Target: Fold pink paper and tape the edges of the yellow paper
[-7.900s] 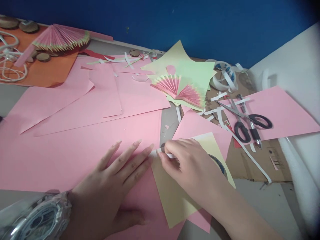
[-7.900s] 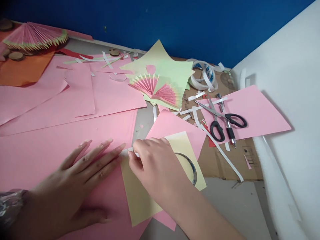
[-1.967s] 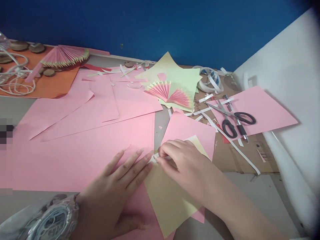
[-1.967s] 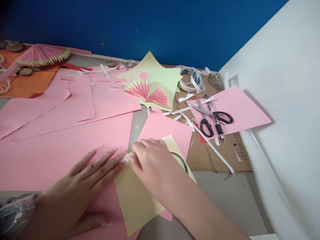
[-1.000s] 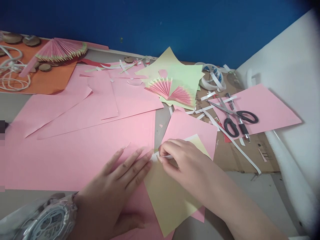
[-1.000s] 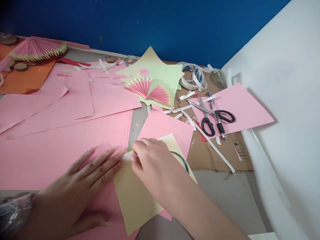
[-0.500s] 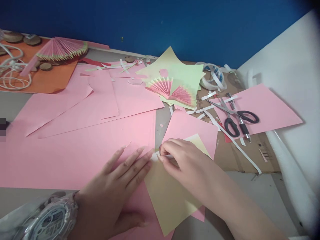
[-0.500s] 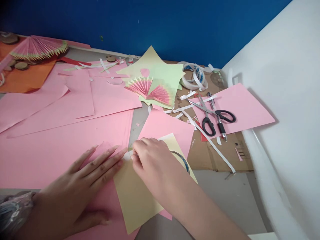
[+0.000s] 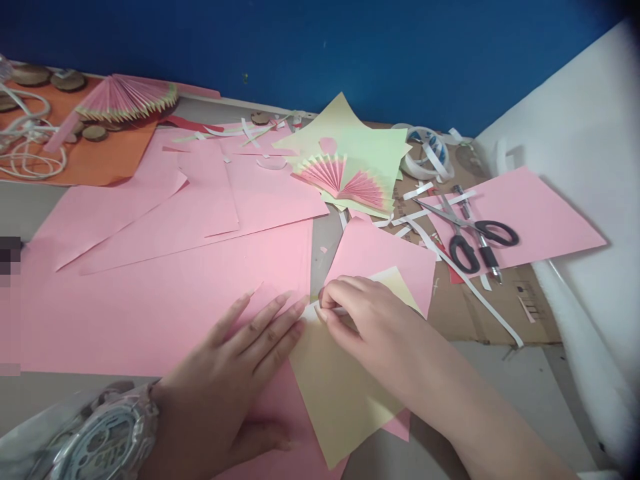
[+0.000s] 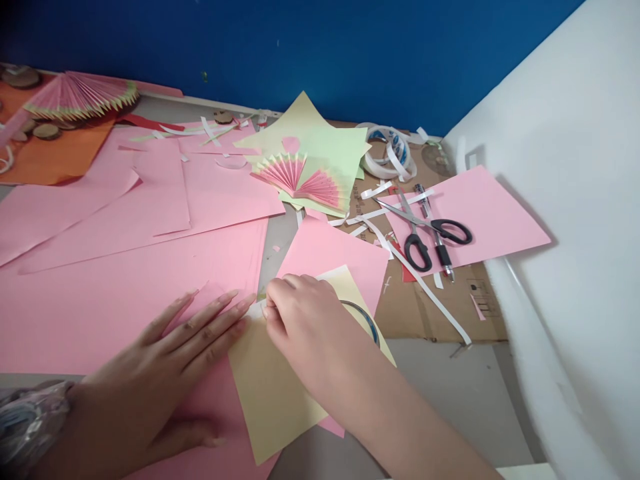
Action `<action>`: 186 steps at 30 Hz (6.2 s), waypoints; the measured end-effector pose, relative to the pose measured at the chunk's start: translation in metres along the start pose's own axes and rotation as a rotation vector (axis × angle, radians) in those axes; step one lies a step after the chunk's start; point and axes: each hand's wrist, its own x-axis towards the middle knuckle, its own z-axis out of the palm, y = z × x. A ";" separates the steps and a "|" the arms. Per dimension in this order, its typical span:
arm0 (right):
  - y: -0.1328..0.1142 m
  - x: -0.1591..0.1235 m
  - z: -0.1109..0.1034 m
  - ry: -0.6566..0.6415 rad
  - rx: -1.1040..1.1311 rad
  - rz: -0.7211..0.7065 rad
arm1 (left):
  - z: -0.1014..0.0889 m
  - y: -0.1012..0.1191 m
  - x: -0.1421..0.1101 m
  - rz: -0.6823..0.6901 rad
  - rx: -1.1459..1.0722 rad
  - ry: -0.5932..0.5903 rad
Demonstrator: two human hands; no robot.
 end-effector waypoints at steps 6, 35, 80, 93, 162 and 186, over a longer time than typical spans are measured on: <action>0.001 0.001 0.001 -0.008 0.002 -0.005 | -0.001 0.005 0.001 -0.042 0.001 -0.006; 0.007 -0.003 0.001 0.065 0.006 0.025 | -0.007 -0.003 0.003 -0.028 -0.010 -0.048; -0.001 -0.004 0.003 0.121 -0.045 -0.039 | 0.006 0.008 0.003 -0.063 0.041 0.053; -0.007 -0.003 0.016 0.233 -0.339 0.009 | 0.005 0.005 0.003 -0.041 0.000 0.074; 0.026 -0.006 0.003 0.041 0.023 0.060 | 0.008 0.001 0.000 -0.025 -0.035 0.043; 0.019 -0.002 -0.001 0.040 0.002 0.106 | 0.009 0.003 -0.003 -0.049 -0.072 0.036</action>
